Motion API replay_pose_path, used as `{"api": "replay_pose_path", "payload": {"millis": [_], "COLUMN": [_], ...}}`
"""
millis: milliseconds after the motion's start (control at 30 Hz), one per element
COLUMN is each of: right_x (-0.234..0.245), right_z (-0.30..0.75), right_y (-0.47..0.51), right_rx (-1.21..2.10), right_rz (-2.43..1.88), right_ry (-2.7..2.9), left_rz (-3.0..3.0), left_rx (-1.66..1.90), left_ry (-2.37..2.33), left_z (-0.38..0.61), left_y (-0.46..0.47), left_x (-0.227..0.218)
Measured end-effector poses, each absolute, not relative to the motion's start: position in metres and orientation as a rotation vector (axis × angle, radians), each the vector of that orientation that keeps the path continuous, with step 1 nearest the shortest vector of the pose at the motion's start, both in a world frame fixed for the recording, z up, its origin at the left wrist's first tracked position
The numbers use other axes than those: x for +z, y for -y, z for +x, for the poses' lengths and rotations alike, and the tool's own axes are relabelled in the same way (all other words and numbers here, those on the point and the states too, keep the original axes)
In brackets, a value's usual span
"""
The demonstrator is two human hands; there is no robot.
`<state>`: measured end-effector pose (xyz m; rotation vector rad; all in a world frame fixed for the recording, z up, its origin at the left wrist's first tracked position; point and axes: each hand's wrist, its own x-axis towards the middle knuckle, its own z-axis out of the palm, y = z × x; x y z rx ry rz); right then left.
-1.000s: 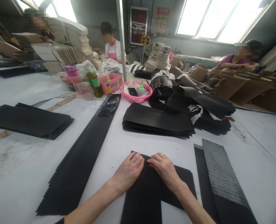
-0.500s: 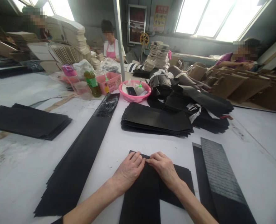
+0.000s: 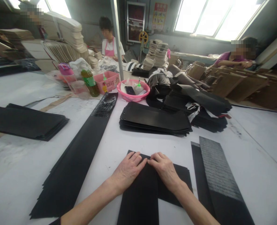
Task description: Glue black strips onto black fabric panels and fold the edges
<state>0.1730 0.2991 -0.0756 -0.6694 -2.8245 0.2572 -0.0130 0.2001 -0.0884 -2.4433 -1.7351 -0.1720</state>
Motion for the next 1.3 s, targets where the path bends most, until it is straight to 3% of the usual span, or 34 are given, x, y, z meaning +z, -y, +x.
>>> {"api": "replay_pose_path", "payload": {"millis": [1300], "right_x": [-0.076], "right_z": [0.201], "right_y": [-0.308], "right_rx": [0.568], "right_rz": [-0.724], "right_ry": [2.707], "left_rz": [-2.461], "left_rx": [-0.085], "left_ry": [1.679], "left_z": [0.0], "left_y": [-0.206], "left_x": [-0.083]}}
